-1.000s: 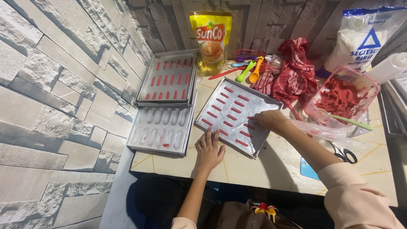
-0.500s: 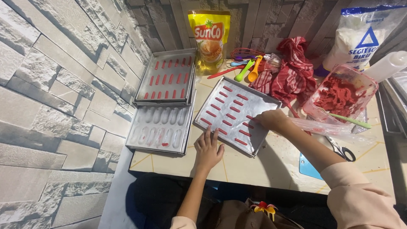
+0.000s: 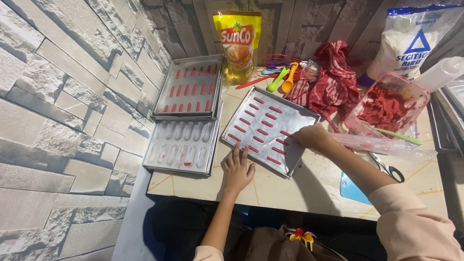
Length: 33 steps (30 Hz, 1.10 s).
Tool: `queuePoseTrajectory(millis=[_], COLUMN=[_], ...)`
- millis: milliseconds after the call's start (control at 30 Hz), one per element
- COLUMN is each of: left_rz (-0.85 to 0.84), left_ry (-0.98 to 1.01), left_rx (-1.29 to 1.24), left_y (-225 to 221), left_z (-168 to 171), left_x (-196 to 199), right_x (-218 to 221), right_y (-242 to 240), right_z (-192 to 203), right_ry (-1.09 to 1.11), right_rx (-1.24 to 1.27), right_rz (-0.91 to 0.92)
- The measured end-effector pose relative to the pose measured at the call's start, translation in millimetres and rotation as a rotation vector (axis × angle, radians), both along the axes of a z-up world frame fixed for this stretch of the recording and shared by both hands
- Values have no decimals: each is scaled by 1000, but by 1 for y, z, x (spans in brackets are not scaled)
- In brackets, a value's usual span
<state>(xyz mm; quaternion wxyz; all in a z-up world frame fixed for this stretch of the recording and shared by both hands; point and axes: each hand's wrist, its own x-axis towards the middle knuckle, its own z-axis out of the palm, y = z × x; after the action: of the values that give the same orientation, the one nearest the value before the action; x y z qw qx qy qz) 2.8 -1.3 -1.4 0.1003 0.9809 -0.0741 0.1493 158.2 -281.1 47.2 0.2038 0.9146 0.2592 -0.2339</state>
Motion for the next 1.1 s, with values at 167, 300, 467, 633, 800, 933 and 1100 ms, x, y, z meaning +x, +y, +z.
queuePoseTrajectory(millis=[167,300,467,633,800,933,1100], left_rz=[-1,4,1,-1,-17,-11,-17], left_ry=[51,45,50,45,74,69,87], left_rx=[-14,3,-8,8,9,4,14], left_y=[-1,-1,0,0,1,0,-1], left_z=[5,7,4,5,7,10,15], left_x=[-3,-2,-2,-2,-2,-3,-3], right_x=[4,9,-41,-63,-85,-88,-82], right_y=[-7,-26,-27,-71,-77,-68,-67], right_z=[-11,4,130,77,7,-34,-89], right_ry=[36,156,332,406,450,406,150], right_rx=[90,275,810,1528,1999,1978,1889], right_rz=[-70,-154,-542,-1023,-1013,-1099,-1267])
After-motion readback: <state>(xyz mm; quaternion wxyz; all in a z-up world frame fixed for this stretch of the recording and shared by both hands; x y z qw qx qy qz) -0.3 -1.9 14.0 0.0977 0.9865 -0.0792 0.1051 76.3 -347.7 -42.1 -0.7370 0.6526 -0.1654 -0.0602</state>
